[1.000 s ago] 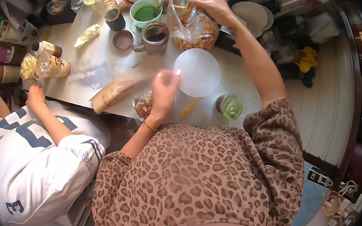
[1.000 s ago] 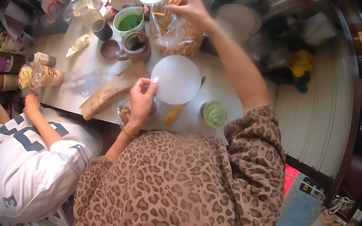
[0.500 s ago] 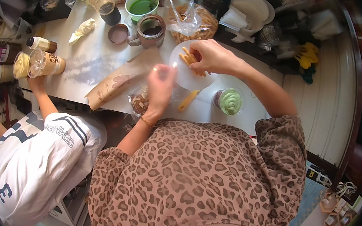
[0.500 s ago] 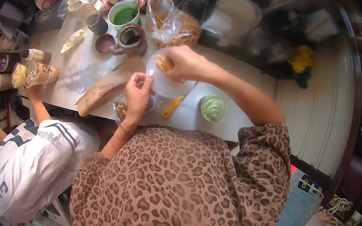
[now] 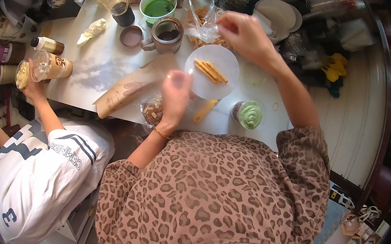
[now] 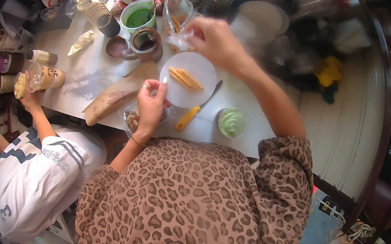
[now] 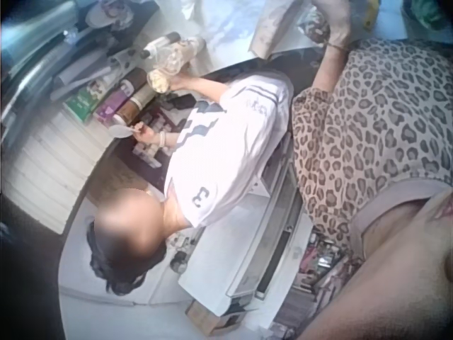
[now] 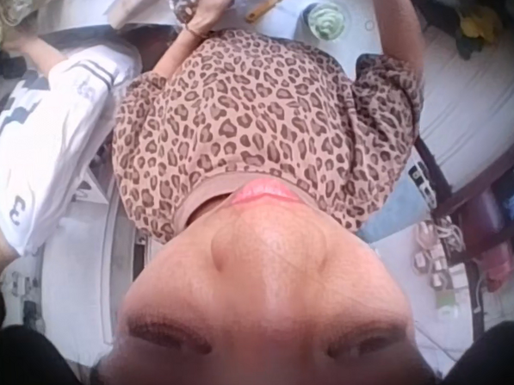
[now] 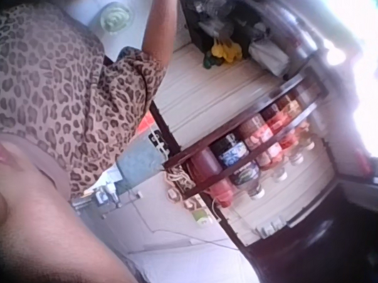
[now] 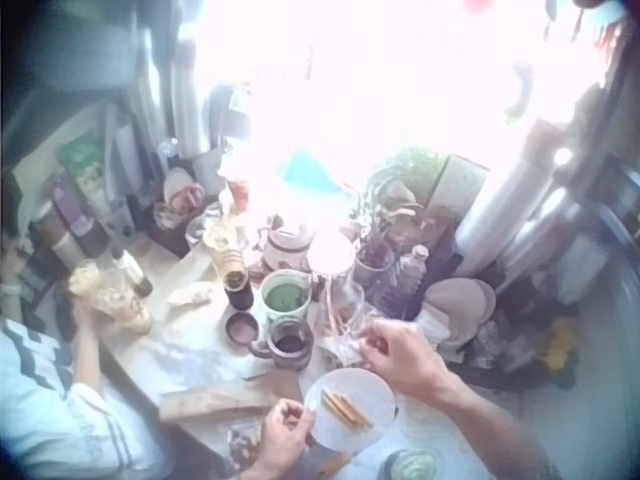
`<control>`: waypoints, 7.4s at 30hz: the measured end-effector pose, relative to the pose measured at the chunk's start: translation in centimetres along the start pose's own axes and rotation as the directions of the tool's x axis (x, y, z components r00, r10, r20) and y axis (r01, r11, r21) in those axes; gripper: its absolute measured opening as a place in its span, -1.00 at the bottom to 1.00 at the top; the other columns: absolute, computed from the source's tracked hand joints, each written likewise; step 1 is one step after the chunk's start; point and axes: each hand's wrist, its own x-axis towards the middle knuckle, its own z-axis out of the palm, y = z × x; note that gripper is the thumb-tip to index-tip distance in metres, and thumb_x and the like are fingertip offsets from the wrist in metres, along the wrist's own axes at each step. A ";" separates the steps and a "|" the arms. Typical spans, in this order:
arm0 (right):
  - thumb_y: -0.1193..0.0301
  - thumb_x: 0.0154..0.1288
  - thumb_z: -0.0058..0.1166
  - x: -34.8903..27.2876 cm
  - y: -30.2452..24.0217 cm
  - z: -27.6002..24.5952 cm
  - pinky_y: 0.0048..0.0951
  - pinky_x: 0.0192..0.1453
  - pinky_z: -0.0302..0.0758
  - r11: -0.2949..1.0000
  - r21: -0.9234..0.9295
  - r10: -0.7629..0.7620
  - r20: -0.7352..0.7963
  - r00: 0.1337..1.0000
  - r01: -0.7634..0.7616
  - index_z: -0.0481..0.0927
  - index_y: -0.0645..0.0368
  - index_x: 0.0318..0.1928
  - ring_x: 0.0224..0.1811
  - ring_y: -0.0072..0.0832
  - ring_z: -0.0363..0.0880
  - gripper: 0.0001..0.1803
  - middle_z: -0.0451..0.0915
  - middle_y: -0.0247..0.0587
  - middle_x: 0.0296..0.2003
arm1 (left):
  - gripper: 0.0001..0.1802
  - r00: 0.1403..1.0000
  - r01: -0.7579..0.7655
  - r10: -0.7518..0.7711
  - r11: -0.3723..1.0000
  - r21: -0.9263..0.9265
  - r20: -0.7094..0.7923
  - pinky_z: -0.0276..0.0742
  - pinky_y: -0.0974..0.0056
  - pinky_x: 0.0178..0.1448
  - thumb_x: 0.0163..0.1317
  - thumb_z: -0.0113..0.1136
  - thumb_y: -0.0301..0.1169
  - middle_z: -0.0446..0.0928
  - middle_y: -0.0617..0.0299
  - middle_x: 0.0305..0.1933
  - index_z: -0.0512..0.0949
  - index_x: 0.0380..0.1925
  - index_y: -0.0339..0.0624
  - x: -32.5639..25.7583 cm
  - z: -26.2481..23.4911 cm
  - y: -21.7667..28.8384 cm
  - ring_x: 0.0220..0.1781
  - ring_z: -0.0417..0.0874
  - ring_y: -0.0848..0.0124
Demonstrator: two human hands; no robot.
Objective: The person assembles a food order by piping green cream into a cup, adding toppings, and placing biscuits into a plastic container. They then pack the items into a bag and hand it to a delivery driver.
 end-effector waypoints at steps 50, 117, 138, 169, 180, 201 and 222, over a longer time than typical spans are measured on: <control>0.34 -0.11 0.35 -7.3 18.9 -19.4 -0.35 -0.10 0.43 0.621 -0.561 0.359 -0.417 0.835 -0.547 0.46 0.24 -0.18 -0.15 -0.33 0.53 -0.52 0.54 -0.06 -0.25 | -0.83 0.993 -0.087 0.082 0.995 -0.051 -0.078 0.41 0.51 -0.49 0.26 0.09 -0.37 0.43 0.30 -0.37 0.37 -0.31 -0.23 0.0 -1.0 -0.4 -0.50 0.44 0.63; 0.35 -0.11 0.36 -1.7 4.8 -0.1 -0.35 0.22 0.31 0.982 0.185 0.010 0.099 0.995 -0.029 0.36 0.14 0.15 0.13 -0.25 0.37 -0.26 0.43 0.03 0.01 | -0.72 0.994 0.091 -0.075 0.971 -0.221 0.080 0.49 0.33 -0.06 0.26 0.09 -0.34 0.48 0.22 -0.23 0.36 -0.14 -0.29 4.2 -2.4 -3.0 -0.22 0.53 0.46; 0.46 0.08 -0.06 4.3 14.6 -7.5 -0.24 -0.26 0.50 0.760 -0.623 -0.312 -0.599 0.738 -0.184 0.63 0.05 -0.22 -0.34 -0.24 0.58 -0.74 0.56 -0.13 -0.46 | -0.07 0.835 -0.484 0.382 0.853 0.197 0.396 0.32 0.25 0.21 -0.24 0.51 -0.34 0.29 0.02 0.07 0.13 0.11 -0.30 -0.4 8.0 -8.4 0.13 0.38 0.24; 0.55 0.10 0.08 0.5 5.2 1.1 -0.46 -0.19 0.52 0.988 0.095 -0.082 -0.334 0.939 0.120 0.57 0.26 -0.19 -0.28 -0.37 0.60 -0.78 0.60 -0.08 -0.28 | -0.79 0.957 0.145 -0.183 0.974 0.175 0.224 0.37 0.46 -0.19 0.22 0.14 -0.31 0.46 0.32 -0.41 0.44 -0.36 -0.25 -2.9 1.6 -3.5 -0.33 0.42 0.61; 0.59 -0.36 0.28 12.0 6.9 4.8 -0.24 -0.16 0.58 0.734 -0.661 0.488 0.354 0.798 -0.156 0.66 0.30 -0.39 -0.20 -0.23 0.63 -0.68 0.63 0.03 -0.27 | -0.81 0.933 0.149 -0.199 0.972 0.180 0.301 0.37 0.46 -0.12 0.25 0.09 -0.33 0.47 0.32 -0.34 0.45 -0.33 -0.24 -3.7 3.0 -1.8 -0.27 0.43 0.60; 0.44 0.08 0.25 9.5 10.3 2.2 -0.66 -0.47 0.45 0.795 0.595 0.074 -0.289 0.955 0.118 0.60 0.32 -0.33 -0.55 -0.68 0.50 -0.80 0.59 -0.31 -0.52 | -0.76 0.975 0.052 -0.102 0.968 0.246 0.197 0.44 0.40 -0.18 0.19 0.17 -0.29 0.54 0.23 -0.39 0.47 -0.34 -0.28 -2.1 1.0 -3.1 -0.32 0.51 0.52; 0.43 -0.02 0.25 -6.2 2.0 5.3 -0.53 -0.63 0.38 0.937 0.129 0.228 0.479 0.848 -0.326 0.55 0.37 -0.50 -0.68 -0.59 0.48 -0.78 0.52 -0.22 -0.66 | -0.82 1.000 0.000 -0.006 0.982 0.187 0.029 0.34 0.52 -0.38 0.22 0.14 -0.36 0.45 0.37 -0.46 0.43 -0.34 -0.24 -2.1 -0.5 -4.5 -0.46 0.40 0.65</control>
